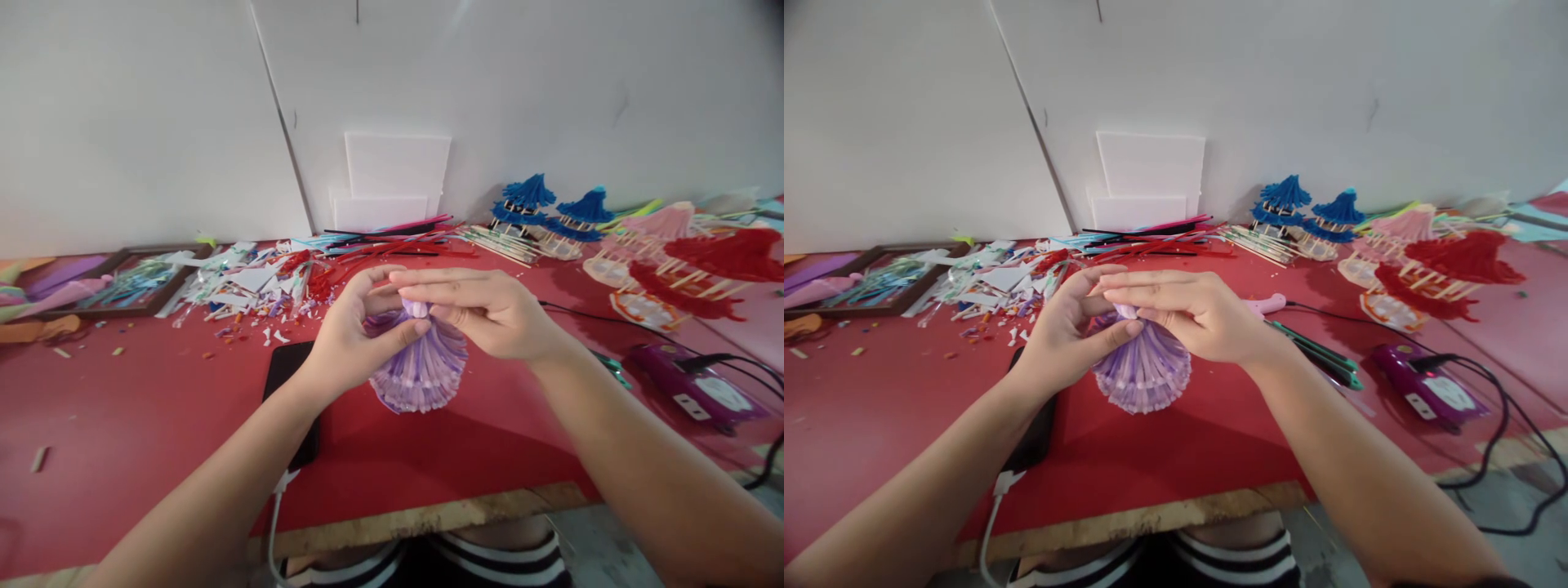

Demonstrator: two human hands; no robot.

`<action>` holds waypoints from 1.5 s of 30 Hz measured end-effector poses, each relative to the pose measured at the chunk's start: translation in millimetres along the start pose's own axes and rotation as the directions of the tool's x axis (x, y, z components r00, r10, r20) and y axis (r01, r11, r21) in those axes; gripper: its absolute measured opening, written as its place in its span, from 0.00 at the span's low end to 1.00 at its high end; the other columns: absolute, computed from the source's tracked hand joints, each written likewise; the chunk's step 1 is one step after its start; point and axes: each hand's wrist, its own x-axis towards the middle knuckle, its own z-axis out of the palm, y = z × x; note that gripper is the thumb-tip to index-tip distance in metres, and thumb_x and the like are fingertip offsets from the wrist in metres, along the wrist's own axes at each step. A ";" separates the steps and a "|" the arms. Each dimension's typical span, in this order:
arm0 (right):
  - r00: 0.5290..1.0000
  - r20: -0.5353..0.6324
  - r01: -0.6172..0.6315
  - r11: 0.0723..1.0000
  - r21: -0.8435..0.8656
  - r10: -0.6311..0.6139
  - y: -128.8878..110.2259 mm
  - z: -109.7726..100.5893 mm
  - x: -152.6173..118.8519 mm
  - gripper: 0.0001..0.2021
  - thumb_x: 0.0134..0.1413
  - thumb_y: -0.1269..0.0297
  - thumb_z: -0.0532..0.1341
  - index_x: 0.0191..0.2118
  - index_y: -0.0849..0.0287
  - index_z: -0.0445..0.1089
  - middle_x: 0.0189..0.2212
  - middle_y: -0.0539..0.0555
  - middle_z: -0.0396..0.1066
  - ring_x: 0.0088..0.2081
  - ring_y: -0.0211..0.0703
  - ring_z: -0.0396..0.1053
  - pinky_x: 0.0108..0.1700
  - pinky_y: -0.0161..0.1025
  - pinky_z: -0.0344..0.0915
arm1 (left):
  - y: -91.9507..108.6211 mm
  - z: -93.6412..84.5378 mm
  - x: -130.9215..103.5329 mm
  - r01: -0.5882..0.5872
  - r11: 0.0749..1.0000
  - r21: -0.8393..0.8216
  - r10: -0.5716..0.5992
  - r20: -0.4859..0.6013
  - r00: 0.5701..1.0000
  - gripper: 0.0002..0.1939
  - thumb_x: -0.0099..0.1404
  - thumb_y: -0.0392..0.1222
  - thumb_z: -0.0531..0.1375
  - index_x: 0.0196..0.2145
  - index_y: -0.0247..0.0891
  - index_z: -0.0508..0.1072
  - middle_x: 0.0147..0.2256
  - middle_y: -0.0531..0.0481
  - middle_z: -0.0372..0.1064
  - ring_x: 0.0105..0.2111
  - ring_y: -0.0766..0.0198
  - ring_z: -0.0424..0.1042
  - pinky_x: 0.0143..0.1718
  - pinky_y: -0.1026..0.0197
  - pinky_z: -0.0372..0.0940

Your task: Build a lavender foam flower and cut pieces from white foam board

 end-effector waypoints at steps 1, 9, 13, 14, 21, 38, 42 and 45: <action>1.000 -0.002 0.004 1.000 -0.022 -0.004 -0.7 0.4 0.0 0.21 0.60 0.77 0.54 0.55 0.52 0.68 0.55 0.53 0.69 0.56 0.42 0.67 0.56 0.44 0.67 | -0.2 0.1 -0.1 0.009 1.000 0.013 -0.009 -0.008 1.000 0.25 0.56 0.38 0.67 0.49 0.38 0.63 0.41 0.42 0.76 0.45 0.54 0.75 0.42 0.58 0.72; 0.992 -0.120 0.026 0.987 -0.156 -0.045 1.7 11.0 -5.5 0.18 0.59 0.76 0.56 0.54 0.56 0.69 0.50 0.55 0.73 0.52 0.40 0.70 0.53 0.40 0.70 | 1.3 -0.4 0.0 0.012 0.994 0.109 -0.009 -0.028 1.000 0.29 0.55 0.40 0.68 0.53 0.37 0.63 0.40 0.43 0.78 0.46 0.52 0.74 0.48 0.53 0.70; 0.991 -0.120 0.030 0.978 -0.206 -0.055 1.9 12.7 -8.8 0.19 0.59 0.77 0.55 0.55 0.58 0.68 0.50 0.57 0.73 0.53 0.42 0.70 0.53 0.42 0.70 | 3.8 0.9 -0.6 0.042 0.989 0.140 -0.036 -0.043 0.998 0.31 0.55 0.41 0.68 0.54 0.34 0.63 0.41 0.41 0.77 0.49 0.52 0.73 0.49 0.53 0.69; 0.991 -0.118 0.027 0.973 -0.228 -0.056 1.2 12.8 -9.3 0.20 0.60 0.77 0.54 0.55 0.57 0.68 0.50 0.56 0.73 0.53 0.42 0.70 0.54 0.42 0.70 | 4.7 1.4 -1.0 0.059 0.989 0.139 -0.053 -0.047 0.997 0.31 0.56 0.41 0.67 0.54 0.33 0.62 0.42 0.41 0.77 0.49 0.52 0.72 0.50 0.54 0.69; 0.990 -0.090 0.078 0.944 -0.320 -0.112 -2.8 15.0 -8.2 0.19 0.61 0.76 0.52 0.56 0.60 0.67 0.51 0.59 0.72 0.54 0.42 0.68 0.56 0.43 0.68 | 6.2 2.8 -2.5 0.068 0.988 0.138 -0.061 -0.054 0.997 0.32 0.57 0.41 0.66 0.55 0.31 0.60 0.39 0.44 0.78 0.48 0.56 0.73 0.48 0.58 0.69; 0.803 -0.054 -0.394 0.598 0.698 0.593 -9.7 17.1 26.7 0.06 0.52 0.62 0.64 0.32 0.54 0.79 0.30 0.51 0.78 0.37 0.43 0.75 0.46 0.41 0.71 | 6.9 0.8 -1.9 0.040 0.980 0.193 -0.028 -0.063 0.998 0.33 0.57 0.41 0.67 0.57 0.34 0.59 0.43 0.43 0.76 0.50 0.54 0.71 0.50 0.56 0.68; 0.767 0.032 -0.479 0.538 0.693 0.641 -8.8 20.4 32.3 0.05 0.50 0.67 0.63 0.32 0.57 0.78 0.29 0.51 0.77 0.37 0.41 0.75 0.45 0.39 0.70 | 6.1 0.8 -0.9 0.037 0.991 0.127 -0.031 -0.047 0.998 0.33 0.57 0.39 0.67 0.58 0.38 0.60 0.52 0.44 0.69 0.45 0.59 0.75 0.46 0.60 0.71; 0.780 0.016 -0.450 0.544 0.708 0.625 -11.1 25.6 29.3 0.06 0.51 0.66 0.62 0.34 0.57 0.77 0.31 0.51 0.77 0.36 0.40 0.74 0.44 0.40 0.70 | 3.2 1.1 -0.8 -0.014 0.999 0.043 0.015 -0.025 1.000 0.33 0.58 0.37 0.66 0.59 0.40 0.60 0.52 0.47 0.70 0.47 0.60 0.73 0.49 0.61 0.69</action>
